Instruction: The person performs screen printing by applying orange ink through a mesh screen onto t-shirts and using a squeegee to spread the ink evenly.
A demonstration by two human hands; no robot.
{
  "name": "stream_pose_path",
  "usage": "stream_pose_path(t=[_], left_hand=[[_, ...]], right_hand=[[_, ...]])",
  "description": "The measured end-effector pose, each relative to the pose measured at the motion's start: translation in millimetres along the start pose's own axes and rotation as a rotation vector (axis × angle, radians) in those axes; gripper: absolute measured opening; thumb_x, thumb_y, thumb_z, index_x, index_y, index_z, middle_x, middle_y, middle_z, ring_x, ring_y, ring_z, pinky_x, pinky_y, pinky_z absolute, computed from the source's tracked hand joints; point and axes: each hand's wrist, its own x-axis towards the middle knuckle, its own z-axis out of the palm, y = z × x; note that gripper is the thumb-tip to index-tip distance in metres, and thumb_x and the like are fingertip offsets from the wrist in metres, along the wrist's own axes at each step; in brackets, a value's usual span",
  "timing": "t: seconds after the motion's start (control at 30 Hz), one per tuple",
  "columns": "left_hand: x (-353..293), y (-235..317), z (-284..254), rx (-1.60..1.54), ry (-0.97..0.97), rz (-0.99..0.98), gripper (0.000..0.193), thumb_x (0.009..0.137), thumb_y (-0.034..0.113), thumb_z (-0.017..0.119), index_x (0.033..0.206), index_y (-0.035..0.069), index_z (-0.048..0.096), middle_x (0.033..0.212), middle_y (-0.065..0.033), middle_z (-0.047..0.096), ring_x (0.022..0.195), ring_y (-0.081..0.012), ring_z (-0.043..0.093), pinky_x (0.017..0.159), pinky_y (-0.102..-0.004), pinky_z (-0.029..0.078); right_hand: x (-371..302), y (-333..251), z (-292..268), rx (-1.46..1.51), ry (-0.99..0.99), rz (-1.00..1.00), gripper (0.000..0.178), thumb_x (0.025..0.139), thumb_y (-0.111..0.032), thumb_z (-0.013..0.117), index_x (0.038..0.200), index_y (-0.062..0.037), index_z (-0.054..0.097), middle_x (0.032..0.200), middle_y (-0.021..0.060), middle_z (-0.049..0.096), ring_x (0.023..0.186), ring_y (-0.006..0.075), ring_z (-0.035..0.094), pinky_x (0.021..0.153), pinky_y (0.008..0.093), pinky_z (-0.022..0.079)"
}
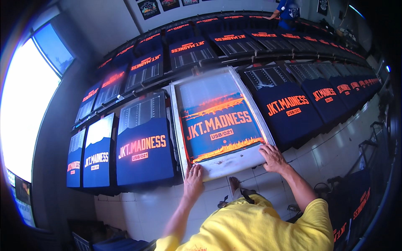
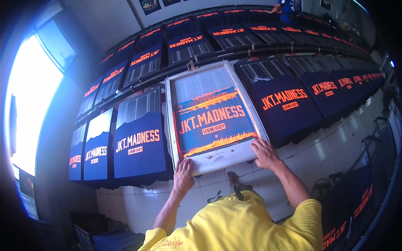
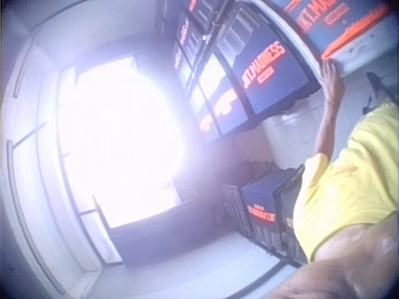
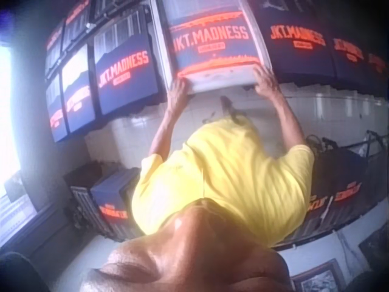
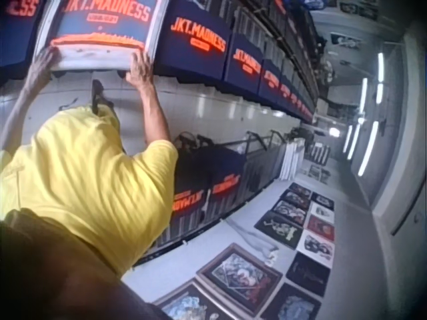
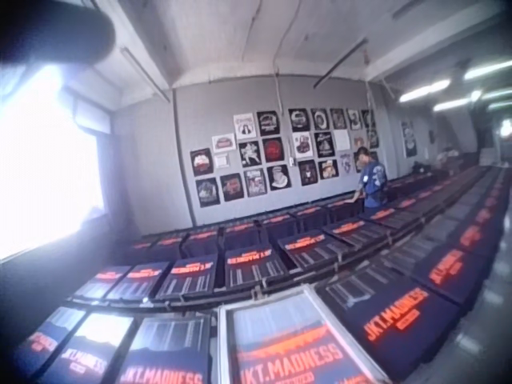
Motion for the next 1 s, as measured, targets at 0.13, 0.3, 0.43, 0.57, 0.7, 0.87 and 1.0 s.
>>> stream_pose_path(t=[0.13, 0.3, 0.43, 0.57, 0.7, 0.87, 1.0], left_hand=[[-8, 3, -8, -0.045, -0.069, -0.040, 0.065, 0.077, 0.010, 0.065, 0.139, 0.000, 0.048, 0.143, -0.0191, 0.048, 0.140, -0.0348, 0.040, 0.119, -0.0542, 0.026], [-11, -21, -24, -0.358, 0.127, -0.122, 0.066, 0.090, 0.028, 0.069, 0.143, 0.000, 0.044, 0.149, -0.0217, 0.044, 0.145, -0.0347, 0.034, 0.118, -0.0508, 0.027], [-6, -64, 28, -0.529, 0.283, -0.632, 0.050, 0.097, 0.022, 0.060, 0.138, -0.003, 0.050, 0.138, -0.0236, 0.052, 0.129, -0.0390, 0.051, 0.107, -0.0423, 0.042], [6, -78, 29, -0.505, 0.158, -0.746, 0.034, 0.098, 0.020, 0.055, 0.121, -0.003, 0.065, 0.114, -0.0242, 0.065, 0.107, -0.0382, 0.064, 0.091, -0.0417, 0.050], [3, -100, 54, -0.500, 0.241, -0.759, 0.033, 0.097, 0.021, 0.057, 0.113, -0.005, 0.068, 0.087, -0.0180, 0.072, 0.079, -0.0341, 0.069, 0.072, -0.0395, 0.052], [9, -121, 42, -0.956, 0.110, -0.920, 0.036, 0.095, 0.024, 0.065, 0.110, -0.009, 0.069, 0.083, -0.0069, 0.071, 0.073, -0.0139, 0.066, 0.064, -0.0281, 0.049], [16, -122, 19, -1.071, -0.021, -0.964, 0.035, 0.095, 0.021, 0.066, 0.111, -0.009, 0.068, 0.093, -0.0102, 0.071, 0.082, -0.0180, 0.069, 0.075, -0.0308, 0.056]], right_hand=[[-1, -9, -17, 0.047, -0.020, -0.005, 0.055, 0.074, -0.024, 0.072, 0.122, 0.0000, 0.060, 0.134, 0.0151, 0.056, 0.131, 0.0300, 0.047, 0.106, 0.0440, 0.039], [15, 28, -10, 0.269, 0.240, 0.173, 0.045, 0.087, -0.025, 0.068, 0.122, 0.0027, 0.062, 0.130, 0.0208, 0.060, 0.124, 0.0352, 0.055, 0.104, 0.0434, 0.044], [29, 87, 50, 0.383, 0.418, 0.513, 0.031, 0.092, -0.009, 0.061, 0.120, 0.0053, 0.063, 0.115, 0.0215, 0.068, 0.103, 0.0333, 0.068, 0.088, 0.0375, 0.054], [46, 99, 72, 0.500, 0.401, 0.748, 0.022, 0.091, -0.008, 0.062, 0.108, 0.0036, 0.070, 0.093, 0.0179, 0.074, 0.085, 0.0251, 0.072, 0.078, 0.0347, 0.055], [54, 101, 79, 0.484, 0.463, 0.775, 0.019, 0.090, -0.009, 0.063, 0.104, 0.0023, 0.072, 0.090, 0.0167, 0.074, 0.081, 0.0224, 0.071, 0.075, 0.0332, 0.054], [63, 95, 80, 0.540, 0.539, 0.839, 0.017, 0.090, -0.010, 0.063, 0.100, 0.0001, 0.072, 0.087, 0.0167, 0.073, 0.081, 0.0279, 0.071, 0.075, 0.0362, 0.054], [61, 92, 83, 0.569, 0.556, 0.832, 0.014, 0.091, -0.008, 0.062, 0.098, 0.0019, 0.069, 0.082, 0.0132, 0.070, 0.076, 0.0196, 0.067, 0.071, 0.0332, 0.052]])
